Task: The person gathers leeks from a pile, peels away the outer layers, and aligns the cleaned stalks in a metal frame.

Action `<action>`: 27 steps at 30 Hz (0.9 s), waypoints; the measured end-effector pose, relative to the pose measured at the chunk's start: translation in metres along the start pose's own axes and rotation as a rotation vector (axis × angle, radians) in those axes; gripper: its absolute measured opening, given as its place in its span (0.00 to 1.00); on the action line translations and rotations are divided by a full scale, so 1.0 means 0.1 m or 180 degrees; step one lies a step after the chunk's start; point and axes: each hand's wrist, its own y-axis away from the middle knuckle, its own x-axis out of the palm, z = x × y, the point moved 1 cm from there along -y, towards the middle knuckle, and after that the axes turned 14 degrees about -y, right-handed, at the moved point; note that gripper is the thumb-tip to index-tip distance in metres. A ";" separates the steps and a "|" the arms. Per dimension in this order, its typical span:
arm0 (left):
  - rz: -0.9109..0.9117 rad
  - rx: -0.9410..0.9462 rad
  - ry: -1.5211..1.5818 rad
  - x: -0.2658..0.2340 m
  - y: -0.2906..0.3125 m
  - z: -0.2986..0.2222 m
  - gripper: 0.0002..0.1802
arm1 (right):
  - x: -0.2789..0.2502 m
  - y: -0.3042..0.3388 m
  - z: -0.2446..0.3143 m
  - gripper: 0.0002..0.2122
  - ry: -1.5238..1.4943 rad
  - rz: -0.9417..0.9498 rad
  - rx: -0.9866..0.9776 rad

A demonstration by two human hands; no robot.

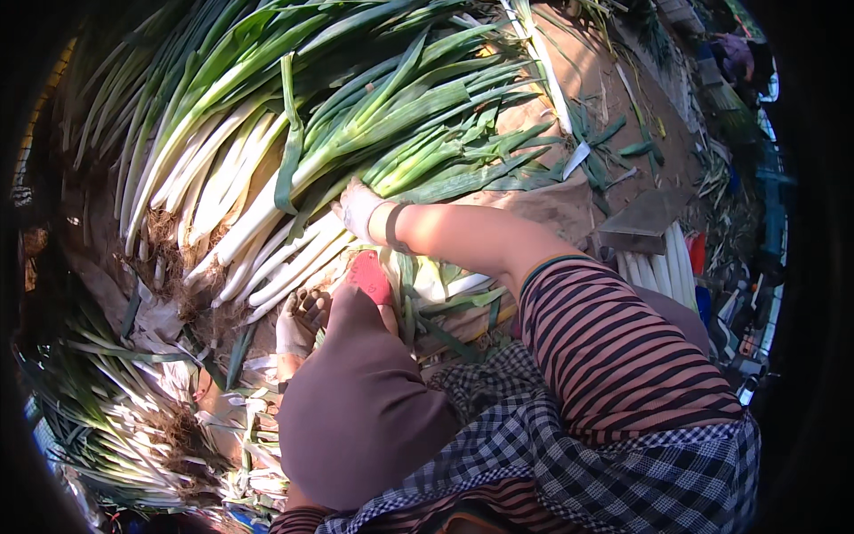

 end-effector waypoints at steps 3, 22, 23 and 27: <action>0.0286 -0.0153 0.0109 -0.27 0.17 0.09 0.16 | -0.28 -0.35 0.23 0.08 0.0069 0.1429 0.0046; -0.0509 0.0785 0.1524 0.14 0.64 -0.20 0.16 | -0.26 0.02 0.37 0.07 -0.0717 0.0396 0.0373; -0.0462 0.0764 0.1471 0.10 0.66 -0.20 0.16 | -0.27 -0.01 0.38 0.07 -0.0734 0.0392 0.0351; -0.0237 0.0863 0.1535 0.09 0.75 -0.14 0.15 | -0.41 0.05 0.33 0.07 -0.1045 0.0196 -0.0029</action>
